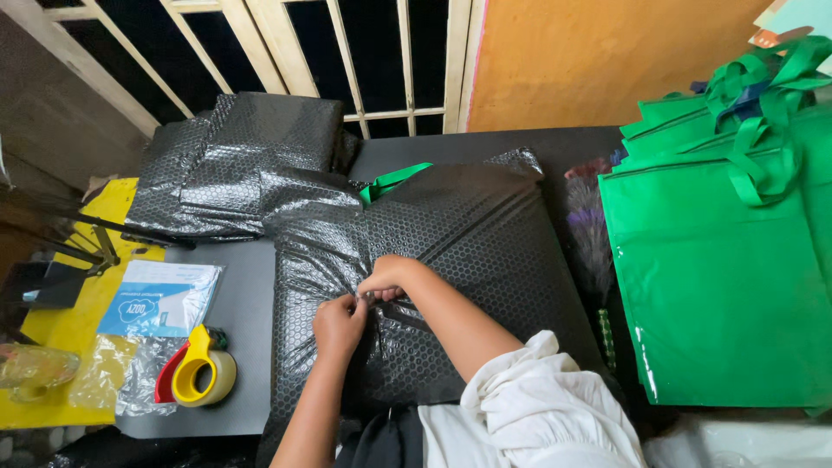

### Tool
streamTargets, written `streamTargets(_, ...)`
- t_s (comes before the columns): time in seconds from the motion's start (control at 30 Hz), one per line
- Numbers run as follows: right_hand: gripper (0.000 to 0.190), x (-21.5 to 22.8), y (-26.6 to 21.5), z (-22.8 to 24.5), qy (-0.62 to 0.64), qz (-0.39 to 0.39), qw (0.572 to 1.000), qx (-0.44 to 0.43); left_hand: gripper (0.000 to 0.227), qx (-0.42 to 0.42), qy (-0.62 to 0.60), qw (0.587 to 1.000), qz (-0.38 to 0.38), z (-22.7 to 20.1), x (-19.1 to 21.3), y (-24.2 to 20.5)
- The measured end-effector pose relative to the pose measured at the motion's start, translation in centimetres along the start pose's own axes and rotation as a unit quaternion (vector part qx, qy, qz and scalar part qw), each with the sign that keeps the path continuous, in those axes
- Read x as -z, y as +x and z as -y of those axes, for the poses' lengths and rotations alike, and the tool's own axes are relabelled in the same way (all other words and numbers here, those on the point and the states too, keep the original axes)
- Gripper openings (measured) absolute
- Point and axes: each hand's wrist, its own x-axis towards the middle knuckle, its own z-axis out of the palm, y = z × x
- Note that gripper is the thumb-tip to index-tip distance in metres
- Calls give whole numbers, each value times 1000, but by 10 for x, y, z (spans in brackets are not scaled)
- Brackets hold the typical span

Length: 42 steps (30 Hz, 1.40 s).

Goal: The person wraps a green bag with a layer of black bubble wrap and applies tape from a dispenser to seal the edges of the wrapping.

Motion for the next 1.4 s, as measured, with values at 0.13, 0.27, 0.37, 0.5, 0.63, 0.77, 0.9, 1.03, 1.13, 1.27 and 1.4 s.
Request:
streamTargets(0.13, 50, -1, 6, -1, 5, 4, 1000, -5, 40, -6, -11, 1000, 20, 4, 6, 4)
streamTargets(0.27, 63, 4, -4, -7, 67, 34, 997, -1, 44, -26, -35, 998, 36, 9, 8, 7)
streamTargets(0.37, 54, -2, 17, -29, 120, 14, 991, 55, 47, -38, -60, 997, 39, 9, 12, 4)
streamTargets(0.5, 17, -5, -24, -46, 280, -119, 931, 202, 47, -46, -92, 994, 29, 14, 15, 0)
streamTargets(0.63, 8, -27, -26, -74, 268, -306, 879, 247, 44, -59, -119, 991, 0, 17, 13, -3)
streamTargets(0.77, 31, -48, -66, -76, -79, -414, 853, 307, 40, -111, -117, 987, -15, 22, 9, -5)
streamTargets(0.9, 49, -64, -75, -72, -169, -339, 888, 260, 39, -148, -134, 979, -31, 22, 9, -9)
streamTargets(1.03, 50, -71, -68, -74, -220, -356, 870, 261, 32, -171, -127, 974, -79, 47, -22, 6)
streamTargets(1.13, 56, -75, -69, -71, -258, -355, 861, 256, 31, -172, -93, 976, -96, 48, -26, 8)
streamTargets(1.27, 61, -76, -77, -63, -276, -300, 876, 260, 30, -182, -89, 975, -90, 29, -6, -5)
streamTargets(1.4, 65, -78, -71, -67, -291, -303, 868, 264, 26, -181, -65, 975, -113, 31, -13, -4)
